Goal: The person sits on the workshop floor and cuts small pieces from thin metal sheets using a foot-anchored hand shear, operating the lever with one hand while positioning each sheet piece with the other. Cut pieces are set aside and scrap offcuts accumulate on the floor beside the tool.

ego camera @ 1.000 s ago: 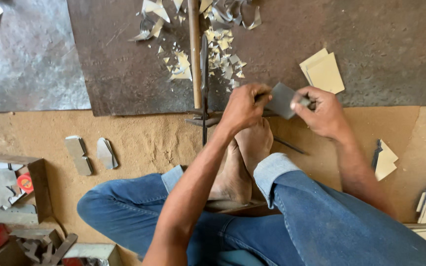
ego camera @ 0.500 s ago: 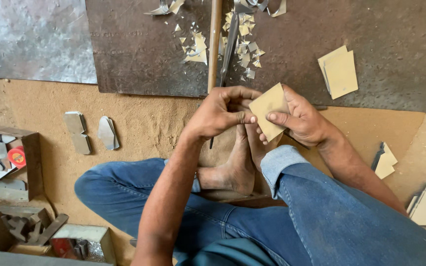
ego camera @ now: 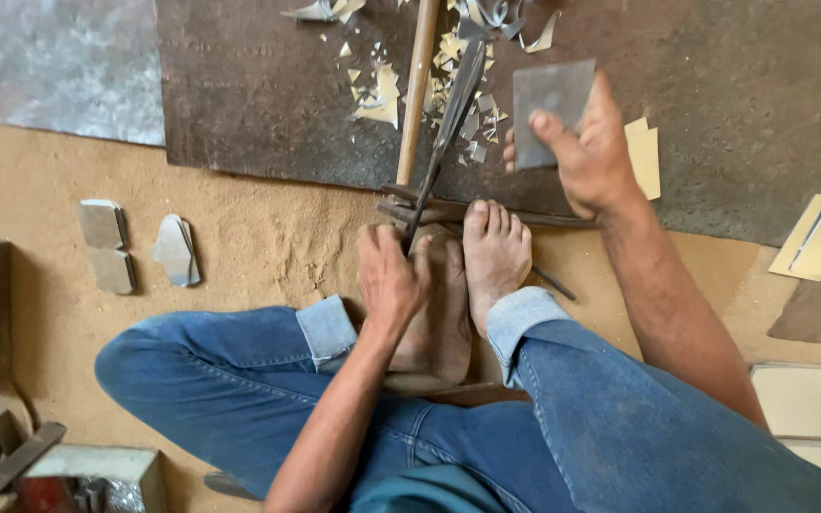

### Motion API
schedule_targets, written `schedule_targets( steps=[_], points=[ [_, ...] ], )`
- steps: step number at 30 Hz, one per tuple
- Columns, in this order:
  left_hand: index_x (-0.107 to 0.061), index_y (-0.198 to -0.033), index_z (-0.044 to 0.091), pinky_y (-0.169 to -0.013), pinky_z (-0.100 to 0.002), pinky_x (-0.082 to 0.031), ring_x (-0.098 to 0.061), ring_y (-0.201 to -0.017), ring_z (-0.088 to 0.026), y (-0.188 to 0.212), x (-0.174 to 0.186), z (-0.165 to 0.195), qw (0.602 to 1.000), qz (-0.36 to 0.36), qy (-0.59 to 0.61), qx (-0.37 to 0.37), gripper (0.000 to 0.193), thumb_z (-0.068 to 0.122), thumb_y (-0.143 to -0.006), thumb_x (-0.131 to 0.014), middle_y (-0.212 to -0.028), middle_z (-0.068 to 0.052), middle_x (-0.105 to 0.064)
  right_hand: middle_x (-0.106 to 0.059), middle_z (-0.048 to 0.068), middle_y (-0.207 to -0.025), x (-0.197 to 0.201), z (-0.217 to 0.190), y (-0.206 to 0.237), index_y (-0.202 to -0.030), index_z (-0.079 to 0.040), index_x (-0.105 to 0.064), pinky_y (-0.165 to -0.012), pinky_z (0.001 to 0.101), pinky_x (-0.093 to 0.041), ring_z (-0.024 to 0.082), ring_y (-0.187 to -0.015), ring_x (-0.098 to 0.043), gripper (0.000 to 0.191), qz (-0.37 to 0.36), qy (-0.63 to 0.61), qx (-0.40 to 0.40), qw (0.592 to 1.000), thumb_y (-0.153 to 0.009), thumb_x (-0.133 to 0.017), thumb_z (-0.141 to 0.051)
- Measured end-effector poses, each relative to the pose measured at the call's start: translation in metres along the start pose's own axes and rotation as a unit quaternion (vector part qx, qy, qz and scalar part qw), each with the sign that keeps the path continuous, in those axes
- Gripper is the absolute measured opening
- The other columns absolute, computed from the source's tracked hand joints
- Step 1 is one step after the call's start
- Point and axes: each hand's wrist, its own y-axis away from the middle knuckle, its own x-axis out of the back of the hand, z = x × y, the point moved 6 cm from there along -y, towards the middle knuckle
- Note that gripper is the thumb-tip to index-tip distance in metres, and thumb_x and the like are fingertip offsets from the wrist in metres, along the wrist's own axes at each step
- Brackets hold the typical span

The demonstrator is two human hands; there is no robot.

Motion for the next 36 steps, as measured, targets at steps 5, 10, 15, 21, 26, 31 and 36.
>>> schedule_targets(
  steps=[5,10,15,21,26,31,36],
  points=[
    [-0.075,-0.105,0.008,-0.092,-0.051,-0.049,-0.061,-0.108,-0.041,0.020,-0.019,-0.041,0.992,-0.120,0.014,0.038,0.015,0.009,-0.092,-0.067,-0.119,-0.021,-0.064,-0.067,0.011,-0.123,-0.014,0.001,-0.027,-0.140,-0.004,-0.040,-0.083,0.0387,-0.066,0.020,-0.096,-0.071,0.040,-0.026,-0.005,0.039,0.999,-0.110,-0.066,-0.001],
    [-0.058,-0.128,0.003,-0.103,-0.049,-0.047,-0.056,-0.121,-0.045,0.031,-0.008,-0.043,0.988,-0.043,0.151,-0.002,0.038,0.006,-0.091,-0.064,-0.131,-0.029,-0.054,-0.062,0.008,-0.122,-0.038,0.012,-0.033,-0.143,0.000,-0.043,-0.095,0.0338,-0.061,0.016,-0.107,-0.065,0.037,-0.053,0.071,0.052,0.995,-0.115,-0.067,0.000],
    [-0.044,-0.146,-0.002,-0.108,-0.049,-0.044,-0.055,-0.125,-0.046,0.022,-0.010,-0.050,0.978,-0.078,0.189,0.027,0.056,0.008,-0.094,-0.062,-0.131,-0.028,-0.056,-0.068,0.011,-0.123,-0.052,0.020,-0.027,-0.145,-0.005,-0.039,-0.080,0.0371,-0.065,0.020,-0.094,-0.071,0.040,-0.104,0.021,0.016,0.994,-0.115,-0.066,-0.004],
    [-0.038,-0.151,-0.005,-0.111,-0.050,-0.041,-0.051,-0.130,-0.048,0.022,-0.011,-0.052,0.977,-0.097,0.190,0.017,0.063,0.011,-0.095,-0.062,-0.137,-0.032,-0.052,-0.068,0.013,-0.122,-0.054,0.017,-0.027,-0.146,-0.007,-0.036,-0.082,0.0401,-0.068,0.022,-0.095,-0.073,0.041,-0.109,0.063,0.007,0.992,-0.117,-0.065,-0.005],
    [-0.035,-0.151,-0.008,-0.113,-0.049,-0.040,-0.050,-0.129,-0.050,0.017,-0.031,-0.068,0.971,-0.156,0.177,0.049,0.064,0.014,-0.097,-0.063,-0.138,-0.035,-0.050,-0.067,0.013,-0.121,-0.054,0.017,-0.025,-0.141,-0.006,-0.035,-0.078,0.0392,-0.068,0.022,-0.090,-0.073,0.037,-0.114,0.097,0.012,0.989,-0.118,-0.064,-0.006],
    [-0.037,-0.148,-0.008,-0.107,-0.055,-0.037,-0.050,-0.121,-0.054,0.014,-0.038,-0.077,0.980,-0.154,0.123,0.030,0.073,0.003,-0.079,-0.061,-0.132,-0.038,-0.050,-0.069,0.015,-0.119,-0.060,0.015,-0.023,-0.139,-0.005,-0.036,-0.080,0.0397,-0.066,0.023,-0.092,-0.075,0.032,-0.115,0.102,0.024,0.988,-0.121,-0.063,-0.005],
    [-0.053,-0.126,0.000,-0.097,-0.055,-0.043,-0.057,-0.108,-0.048,0.008,-0.045,-0.084,0.974,-0.174,0.121,0.076,0.044,0.003,-0.082,-0.056,-0.111,-0.028,-0.061,-0.069,0.014,-0.118,-0.061,0.013,-0.022,-0.139,-0.005,-0.037,-0.078,0.0384,-0.067,0.023,-0.090,-0.074,0.034,-0.096,0.098,0.018,0.990,-0.120,-0.064,-0.003]
  ],
)
